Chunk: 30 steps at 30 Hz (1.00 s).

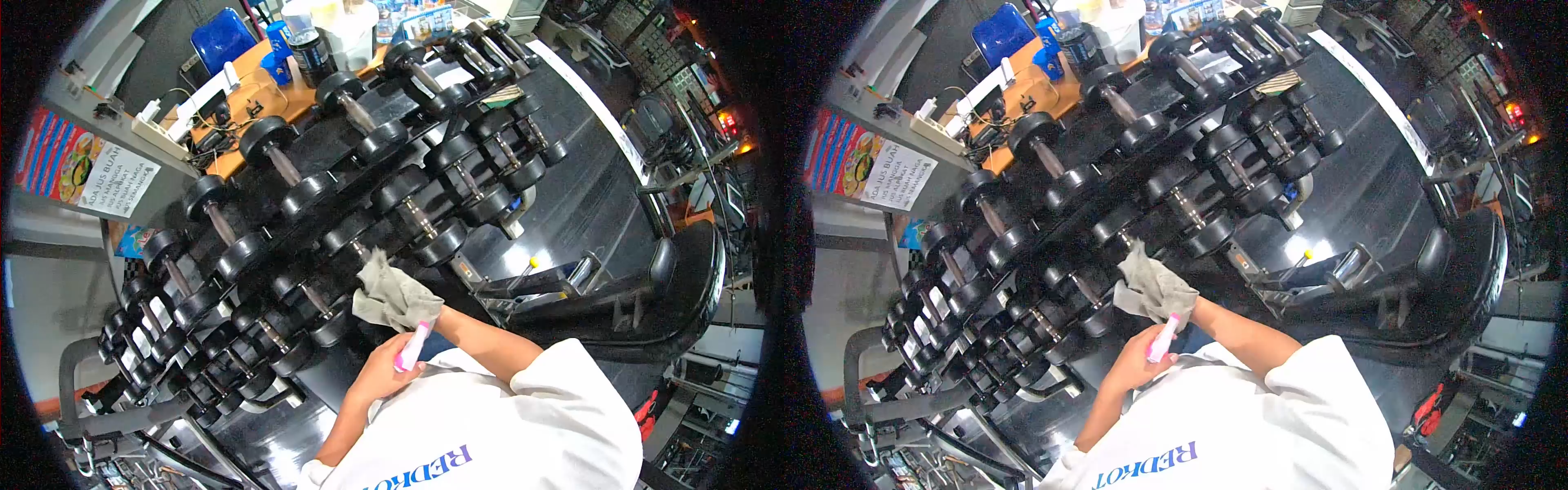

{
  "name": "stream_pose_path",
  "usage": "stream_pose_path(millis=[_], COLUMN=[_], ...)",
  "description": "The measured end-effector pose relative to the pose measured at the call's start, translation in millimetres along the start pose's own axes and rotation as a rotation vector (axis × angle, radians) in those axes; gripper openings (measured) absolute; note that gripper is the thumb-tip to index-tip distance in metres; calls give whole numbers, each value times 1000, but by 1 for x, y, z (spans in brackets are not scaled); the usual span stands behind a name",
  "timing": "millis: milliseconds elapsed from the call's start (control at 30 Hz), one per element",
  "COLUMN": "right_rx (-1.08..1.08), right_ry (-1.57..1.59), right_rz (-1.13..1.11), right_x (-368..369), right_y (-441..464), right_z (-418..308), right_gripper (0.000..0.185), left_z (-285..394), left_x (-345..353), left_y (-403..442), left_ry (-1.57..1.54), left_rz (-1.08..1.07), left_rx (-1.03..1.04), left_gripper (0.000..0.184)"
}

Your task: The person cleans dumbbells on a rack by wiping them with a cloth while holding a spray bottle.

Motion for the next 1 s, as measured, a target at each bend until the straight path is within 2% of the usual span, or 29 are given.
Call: stream_pose_path(millis=[33,100,133,167,233,267,367,400,433,500,533,567,633,733,833,867,900,967,1000], right_rx=[-468,86,53,59,262,328,372,297,309,442,566,658,674,718,711,652,649,659,696], right_ry=[-484,594,418,421,1007,1283,1254,656,660,1262,1390,1514,1396,1042,939,742,740,795,803], right_rz=[78,85,-75,-77,207,156,41,62,59,14,176,204,192,200,86,104,93,-52,-56], right_x=[14,26,22,17,19,15,-10,-20,-25,-27,-21,-20,-26,-33,-40,-44,-49,-53,-54], right_y=[-9,1,13,10,12,17,20,16,5,-15,-23,-32,-30,-30,-6,3,9,22,27], right_z=[-56,-41,-25,-5,-43,-40,-21,-12,6,40,45,42,59,92,35,11,7,-3,-22], right_gripper=[58,57,45,45,45,47,48,50,50,50,32,32,33,39,45,46,46,46,43], left_z=[-1,-10,-15,-16,-29,-48,-68,-70,-66,-47,-41,-43,-49,-45,-35,-28,-19,11,15], left_x=[-3,-8,-12,-14,-20,-13,-15,-18,-23,-38,-43,-43,-45,-56,-73,-83,-95,-122,-132], left_y=[2,5,6,9,13,15,30,39,47,66,74,79,88,102,119,126,133,150,157], left_ry=[18,17,17,13,-291,-359,-448,-377,-383,-121,-101,-95,-302,-346,-448,-304,-160,30,16], left_rz=[10,85,157,158,232,359,386,376,379,279,282,291,350,391,505,527,549,628,664], left_rx=[-13,-33,-45,-51,-258,-232,-335,-343,-354,-327,-316,-317,-294,-310,-263,-299,-334,-277,-272], left_gripper=[49,47,45,45,43,39,37,37,37,41,42,42,44,44,41,41,41,39,36])
Point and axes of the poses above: each hand's wrist, its own y-axis towards the middle knuckle, its own x-axis out of the palm, z = x × y, the point moved 5 cm from there along y, towards the middle knuckle, and after that the axes turned 12 degrees about y, right-handed, at the moved point
